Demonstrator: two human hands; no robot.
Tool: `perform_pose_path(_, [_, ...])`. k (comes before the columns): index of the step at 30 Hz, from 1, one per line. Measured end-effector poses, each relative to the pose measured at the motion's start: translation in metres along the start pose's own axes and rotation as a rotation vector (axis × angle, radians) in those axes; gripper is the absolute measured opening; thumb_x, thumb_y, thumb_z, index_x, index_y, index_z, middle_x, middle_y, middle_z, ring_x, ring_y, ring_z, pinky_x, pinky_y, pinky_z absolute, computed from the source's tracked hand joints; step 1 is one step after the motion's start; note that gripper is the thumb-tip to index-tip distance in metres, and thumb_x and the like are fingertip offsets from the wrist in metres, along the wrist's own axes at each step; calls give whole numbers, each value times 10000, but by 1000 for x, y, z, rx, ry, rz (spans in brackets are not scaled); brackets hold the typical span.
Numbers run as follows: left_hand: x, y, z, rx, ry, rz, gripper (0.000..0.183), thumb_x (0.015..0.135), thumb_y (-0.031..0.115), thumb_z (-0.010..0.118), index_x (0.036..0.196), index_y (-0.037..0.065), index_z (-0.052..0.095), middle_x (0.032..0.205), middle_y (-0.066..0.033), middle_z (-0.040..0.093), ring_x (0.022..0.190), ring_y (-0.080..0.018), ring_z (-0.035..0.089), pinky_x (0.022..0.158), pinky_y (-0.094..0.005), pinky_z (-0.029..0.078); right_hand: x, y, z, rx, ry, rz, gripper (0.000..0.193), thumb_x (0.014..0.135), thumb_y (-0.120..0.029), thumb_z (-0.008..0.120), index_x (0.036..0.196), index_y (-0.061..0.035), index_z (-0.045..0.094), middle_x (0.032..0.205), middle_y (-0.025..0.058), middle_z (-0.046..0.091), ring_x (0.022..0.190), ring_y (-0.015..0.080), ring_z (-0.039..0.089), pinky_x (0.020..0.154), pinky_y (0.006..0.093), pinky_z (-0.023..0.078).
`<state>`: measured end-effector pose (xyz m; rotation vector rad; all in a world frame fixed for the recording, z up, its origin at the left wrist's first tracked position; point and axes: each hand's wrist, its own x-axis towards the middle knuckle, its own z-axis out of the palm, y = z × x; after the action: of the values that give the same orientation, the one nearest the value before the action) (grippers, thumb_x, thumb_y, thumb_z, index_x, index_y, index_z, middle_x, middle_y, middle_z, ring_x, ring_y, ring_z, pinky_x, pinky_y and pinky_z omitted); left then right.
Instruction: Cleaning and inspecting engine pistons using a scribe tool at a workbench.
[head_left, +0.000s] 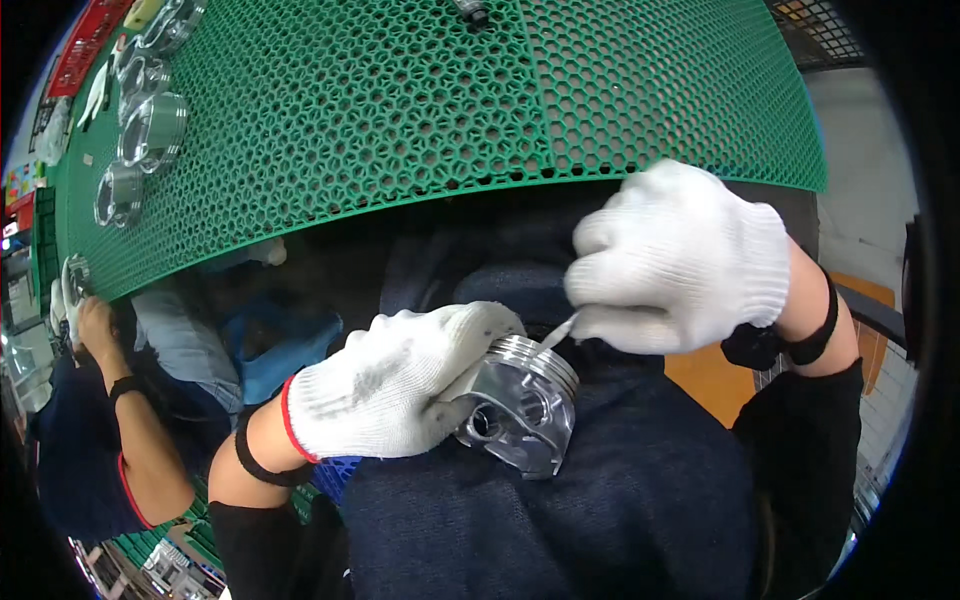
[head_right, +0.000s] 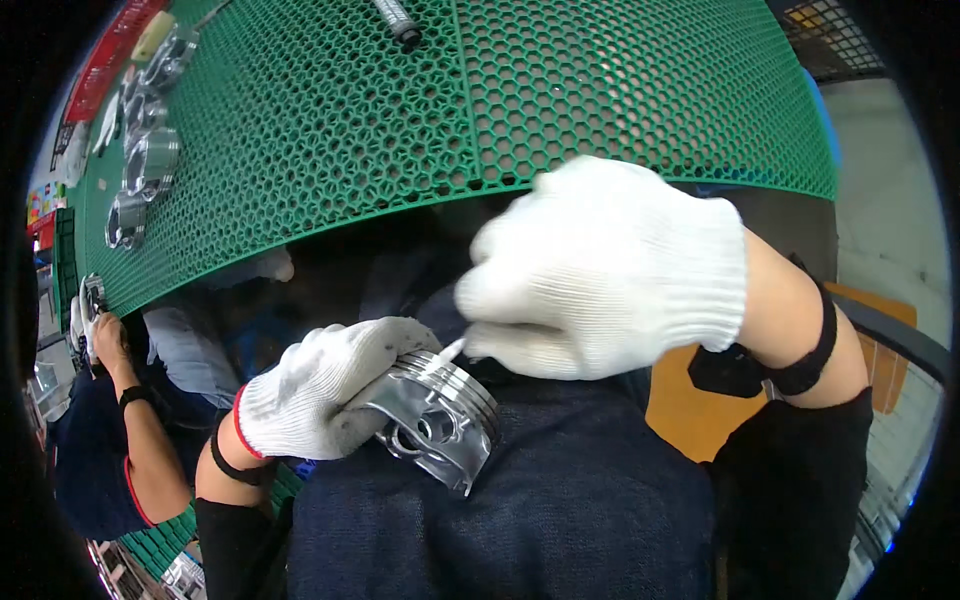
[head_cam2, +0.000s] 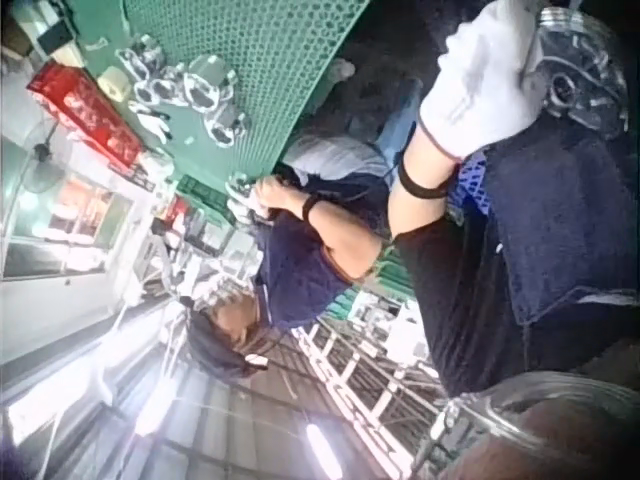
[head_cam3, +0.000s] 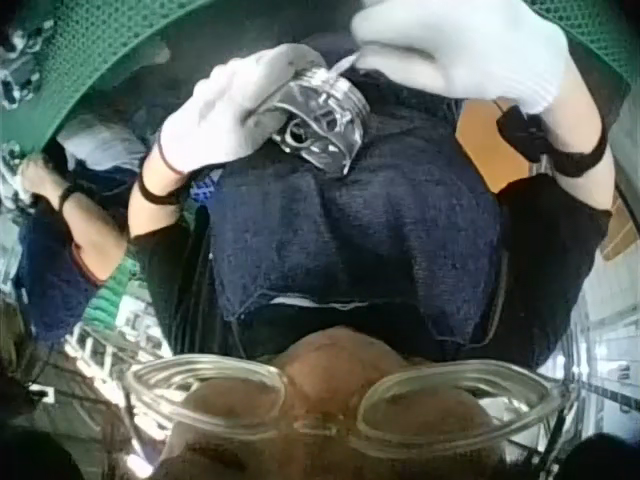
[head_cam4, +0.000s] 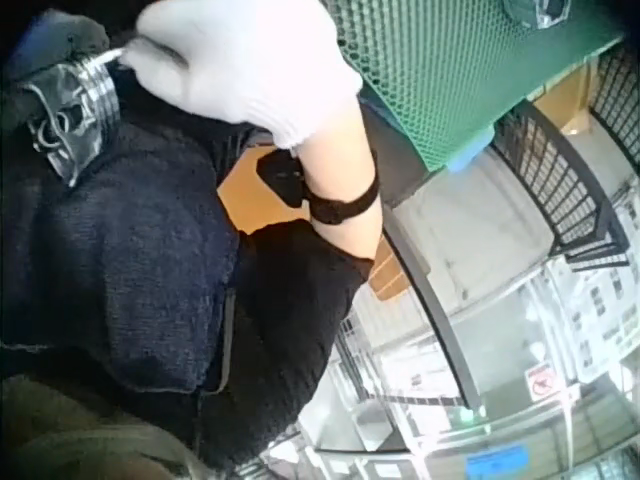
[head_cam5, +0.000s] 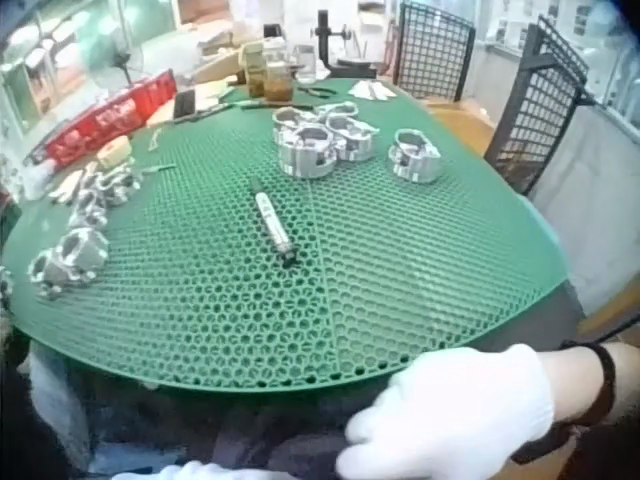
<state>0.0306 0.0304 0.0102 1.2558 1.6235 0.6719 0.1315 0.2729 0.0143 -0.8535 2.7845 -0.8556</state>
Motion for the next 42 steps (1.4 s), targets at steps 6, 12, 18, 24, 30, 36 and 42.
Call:
perform_pose_path(6, [6,16,-3,110,-123,-70,506,669,14,646,1165,-4,546,984,-202,671,895,-361,674,738,-410,550,6,-10,5,25,-67,31,327,757,-347,706,601,-111,543,562,38,512,494,257,578,451,370,442])
perform_pose_path(12, [-10,-5,12,-27,38,6,476,679,-4,638,1141,-28,527,974,-207,670,849,-377,681,710,-389,557,-24,-25,12,74,-164,87,340,868,-396,613,669,-121,592,596,37,573,514,236,623,457,347,495])
perform_pose_path(18, [-12,-10,11,-30,54,18,471,659,-33,584,1126,-36,519,986,-201,672,859,-387,681,738,-398,556,-36,-30,44,312,-155,142,334,884,-401,603,695,-127,590,619,45,585,540,271,625,478,361,498])
perform_pose_path(24, [-24,-20,15,-85,243,93,713,679,-3,667,1344,-60,415,1303,-207,527,1143,-293,593,942,-382,491,-27,-27,41,585,-15,270,332,837,-402,674,994,-110,653,761,87,652,669,277,674,583,366,544])
perform_pose_path(30, [3,14,-2,195,325,-142,708,715,165,785,1303,-34,446,1074,-179,638,957,-281,674,797,-380,543,22,-39,10,276,59,367,798,654,-259,827,1335,-24,485,925,170,685,789,298,694,685,363,561])
perform_pose_path(36, [-23,-2,1,-177,268,-49,444,754,-3,626,1182,-49,519,1090,-176,653,1000,-272,667,857,-370,524,-7,-8,-4,405,251,89,142,743,-119,676,871,-63,704,673,78,613,561,236,610,508,328,488])
perform_pose_path(42, [-12,3,6,-62,77,13,541,617,1,583,1152,-59,519,1035,-219,653,890,-373,676,772,-379,546,4,-10,1,88,8,24,279,784,-303,689,631,-103,569,575,54,551,483,273,568,447,375,445])
